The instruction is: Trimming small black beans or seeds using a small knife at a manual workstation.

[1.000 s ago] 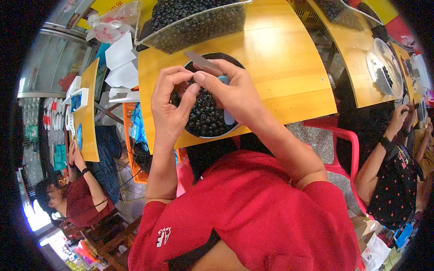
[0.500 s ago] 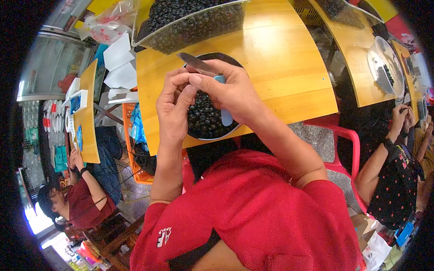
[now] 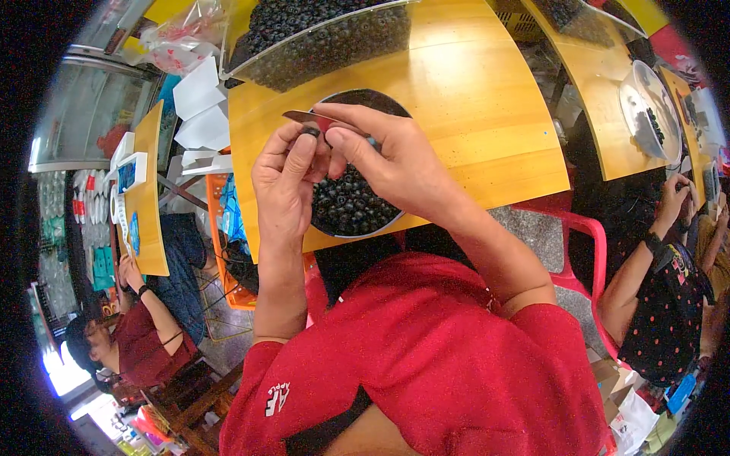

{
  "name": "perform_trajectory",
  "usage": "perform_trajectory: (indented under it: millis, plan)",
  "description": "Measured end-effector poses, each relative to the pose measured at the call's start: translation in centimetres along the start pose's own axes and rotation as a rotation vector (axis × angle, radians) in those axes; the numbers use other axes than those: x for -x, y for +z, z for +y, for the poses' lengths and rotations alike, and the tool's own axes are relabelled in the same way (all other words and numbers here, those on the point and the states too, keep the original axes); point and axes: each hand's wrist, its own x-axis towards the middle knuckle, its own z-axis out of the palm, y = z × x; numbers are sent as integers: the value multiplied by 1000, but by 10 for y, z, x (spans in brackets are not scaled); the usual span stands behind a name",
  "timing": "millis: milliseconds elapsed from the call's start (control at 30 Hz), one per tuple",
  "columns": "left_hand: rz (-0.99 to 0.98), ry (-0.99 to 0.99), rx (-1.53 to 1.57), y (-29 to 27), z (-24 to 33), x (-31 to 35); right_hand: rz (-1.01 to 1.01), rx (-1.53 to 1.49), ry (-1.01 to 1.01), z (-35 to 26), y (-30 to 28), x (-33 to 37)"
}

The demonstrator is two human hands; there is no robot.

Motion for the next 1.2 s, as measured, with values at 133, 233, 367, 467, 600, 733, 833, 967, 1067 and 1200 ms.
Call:
perform_trajectory:
  millis: [133,233,367,467,600,733,833,967,1067,1200]
  plan:
    - [-11,1,-23,0,0,0,-36,-19,41,-3,-2,-1]
    - [-65,9,-23,-4,-1,-3,-54,-48,53,-3,-3,0]
    - [-133,26,-85,-10,3,-6,-84,-3,68,-7,-5,0]
    - [-127,22,-134,-12,5,-6,-79,-31,19,3,-4,-1]
    - [-114,45,-118,-11,1,-6,-94,-92,98,0,-9,-2]
    - [-140,22,38,-11,-4,-8,-107,-150,153,0,-10,-3]
    - [-127,-2,164,-6,-7,-9,-91,-188,165,-1,-9,-1]
    - [-60,-34,188,3,-8,-9,-51,-222,170,2,-9,0]
    - [-55,-24,245,2,-17,-12,-9,-186,151,0,-7,0]
    - [-31,-16,267,8,-17,-10,11,-172,124,5,-2,0]
